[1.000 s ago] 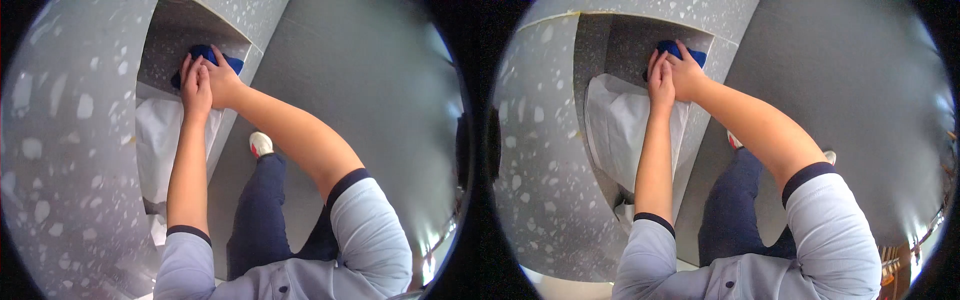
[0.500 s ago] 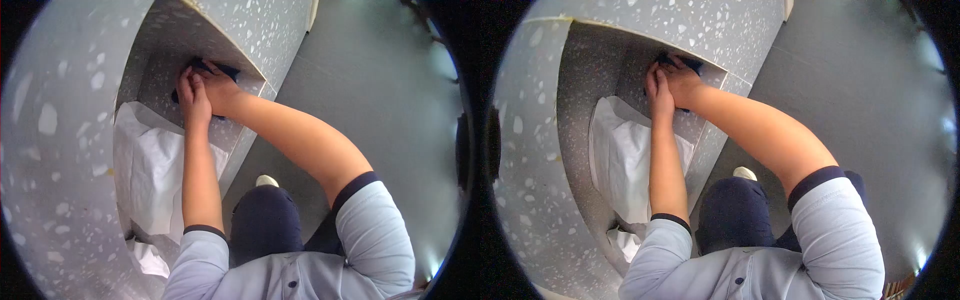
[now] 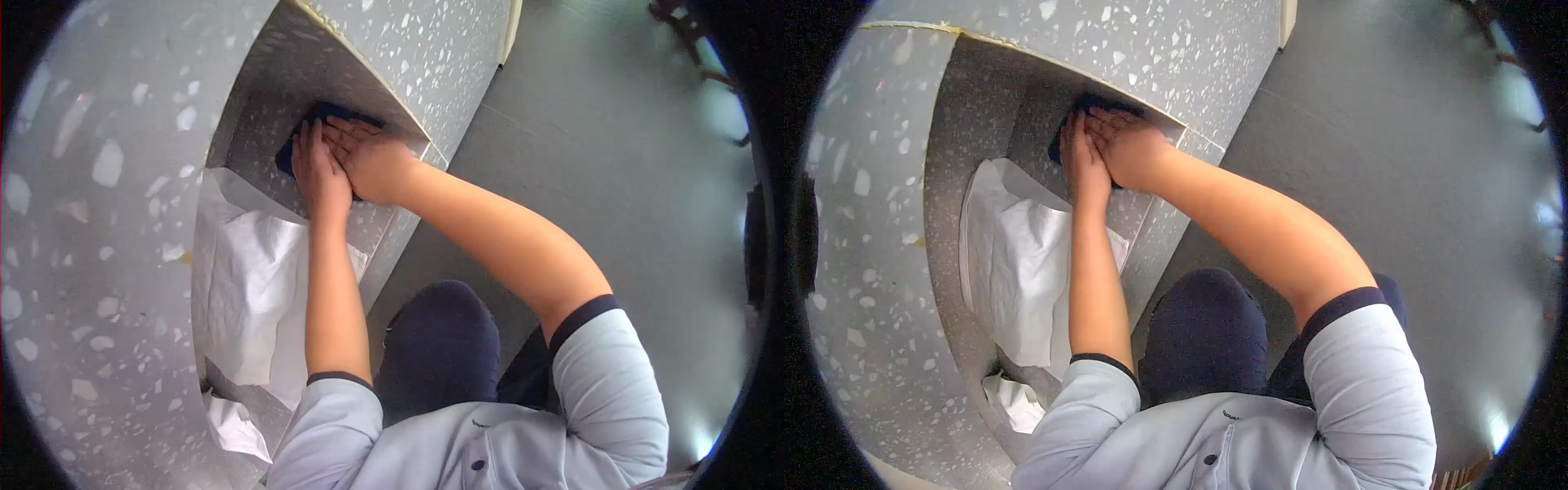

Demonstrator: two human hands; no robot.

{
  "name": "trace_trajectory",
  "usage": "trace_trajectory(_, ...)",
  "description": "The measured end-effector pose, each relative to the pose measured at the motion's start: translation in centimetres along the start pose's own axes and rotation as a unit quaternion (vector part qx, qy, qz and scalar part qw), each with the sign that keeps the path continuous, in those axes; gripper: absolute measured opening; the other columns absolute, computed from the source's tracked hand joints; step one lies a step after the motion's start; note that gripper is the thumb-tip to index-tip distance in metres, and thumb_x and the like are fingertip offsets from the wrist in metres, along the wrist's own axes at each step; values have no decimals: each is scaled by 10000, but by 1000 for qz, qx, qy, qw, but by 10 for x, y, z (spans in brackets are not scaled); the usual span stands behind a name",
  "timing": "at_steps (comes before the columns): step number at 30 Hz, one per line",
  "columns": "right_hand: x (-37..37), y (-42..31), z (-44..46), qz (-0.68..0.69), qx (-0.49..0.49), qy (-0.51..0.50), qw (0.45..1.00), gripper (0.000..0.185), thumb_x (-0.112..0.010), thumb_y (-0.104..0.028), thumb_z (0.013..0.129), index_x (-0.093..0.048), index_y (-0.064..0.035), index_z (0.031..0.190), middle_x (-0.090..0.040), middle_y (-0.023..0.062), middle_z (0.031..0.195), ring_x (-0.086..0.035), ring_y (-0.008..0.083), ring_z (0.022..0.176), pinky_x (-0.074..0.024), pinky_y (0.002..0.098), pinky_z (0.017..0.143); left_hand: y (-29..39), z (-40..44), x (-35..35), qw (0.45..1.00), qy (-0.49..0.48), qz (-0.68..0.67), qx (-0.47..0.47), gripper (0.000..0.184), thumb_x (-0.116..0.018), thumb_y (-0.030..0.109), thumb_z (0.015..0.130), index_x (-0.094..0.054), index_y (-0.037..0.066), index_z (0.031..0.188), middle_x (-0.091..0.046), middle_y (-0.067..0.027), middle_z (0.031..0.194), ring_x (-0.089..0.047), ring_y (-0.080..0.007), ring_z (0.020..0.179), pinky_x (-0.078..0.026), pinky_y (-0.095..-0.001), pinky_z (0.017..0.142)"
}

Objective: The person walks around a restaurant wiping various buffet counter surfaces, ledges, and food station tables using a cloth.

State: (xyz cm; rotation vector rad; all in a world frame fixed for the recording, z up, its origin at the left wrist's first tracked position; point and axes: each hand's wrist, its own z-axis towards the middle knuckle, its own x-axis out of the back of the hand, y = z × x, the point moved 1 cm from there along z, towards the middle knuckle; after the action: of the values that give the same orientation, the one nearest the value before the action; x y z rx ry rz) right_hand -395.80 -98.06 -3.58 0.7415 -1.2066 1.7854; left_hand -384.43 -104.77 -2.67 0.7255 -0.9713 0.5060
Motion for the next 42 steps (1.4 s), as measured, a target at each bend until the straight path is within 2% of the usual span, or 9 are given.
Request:
trace_trajectory(5, 3, -2, 30, 63, -56, -49, 995, 548, -429, -239, 995, -451, -29, 1501, -357, 131, 1624, -332, 278, 1503, -268, 406, 1241, -16, 35, 3, 992, -32, -77, 93, 375, -487, 176, 975, -590, -10, 1284, -558, -273, 1372, -514, -453, 1274, -412, -504, 1078)
trace_trajectory(8, -7, 1, 48, 122, -71, -5, 990, 570, -485, -206, 945, -474, -1, 1477, -434, 142, 1575, -326, 268, 1509, -260, 404, 1252, -46, 56, -6, 996, -34, -66, 59, 374, -510, 169, 952, -599, -32, 1255, -601, -276, 1296, -549, -456, 1216, -442, -491, 1046)
trace_trajectory(11, -4, 10, 41, 120, -37, 1, 992, 545, -488, -162, 920, -521, 13, 1435, -465, 150, 1550, -327, 291, 1505, -272, 397, 1249, -58, 73, -15, 997, 36, 60, 13, 395, -537, 169, 918, -611, -47, 1241, -619, -301, 1258, -571, -478, 1193, -452, -510, 1037)
trace_trajectory(14, 0, -1, 22, 19, -9, -54, 998, 551, -503, -106, 879, -537, 38, 1410, -493, 175, 1519, -341, 332, 1491, -285, 403, 1244, -77, 107, -19, 987, -70, 94, 114, 419, -566, 159, 877, -620, -48, 1238, -629, -316, 1239, -590, -489, 1177, -466, -526, 1019)
trace_trajectory(20, 14, 11, 7, 142, 38, -13, 989, 517, -540, 12, 817, -627, 6, 1327, -548, 182, 1461, -392, 362, 1454, -299, 414, 1233, -191, 161, -36, 964, -127, 217, 82, 407, -543, 140, 870, -625, -55, 1218, -640, -324, 1226, -600, -480, 1186, -484, -493, 1010)
trace_trajectory(26, 23, 16, 8, 302, -34, 76, 950, 448, -504, 0, 895, -626, -5, 1326, -545, 206, 1453, -440, 379, 1413, -344, 425, 1193, -158, 126, -32, 975, 5, 219, 29, 663, -492, 487, 988, -485, 40, 1478, -448, -181, 1550, -427, -421, 1409, -349, -577, 1129)
trace_trajectory(30, 31, 9, 4, 308, -60, 122, 942, 432, -519, -54, 947, -581, -3, 1371, -534, 245, 1448, -474, 406, 1375, -367, 432, 1171, -154, 99, -37, 968, -79, 234, 45, 760, -449, 606, 987, -407, 96, 1550, -350, -155, 1615, -347, -396, 1463, -278, -626, 1153)
trace_trajectory(36, 25, 9, 5, 229, 4, 132, 964, 446, -526, -203, 981, -562, -18, 1385, -571, 230, 1407, -530, 425, 1304, -406, 459, 1130, -8, 12, 1, 995, -96, -24, -23, 595, -556, 357, 956, -482, 44, 1457, -447, -204, 1503, -421, -405, 1386, -371, -548, 1114)
trace_trajectory(42, 28, 6, 1, 182, -3, 110, 977, 418, -537, -166, 985, -585, 23, 1355, -532, 229, 1454, -454, 369, 1404, -350, 434, 1187, 6, 7, 11, 991, -102, 85, -34, 628, -564, 314, 942, -430, 47, 1494, -454, -205, 1499, -433, -395, 1381, -420, -527, 1080)
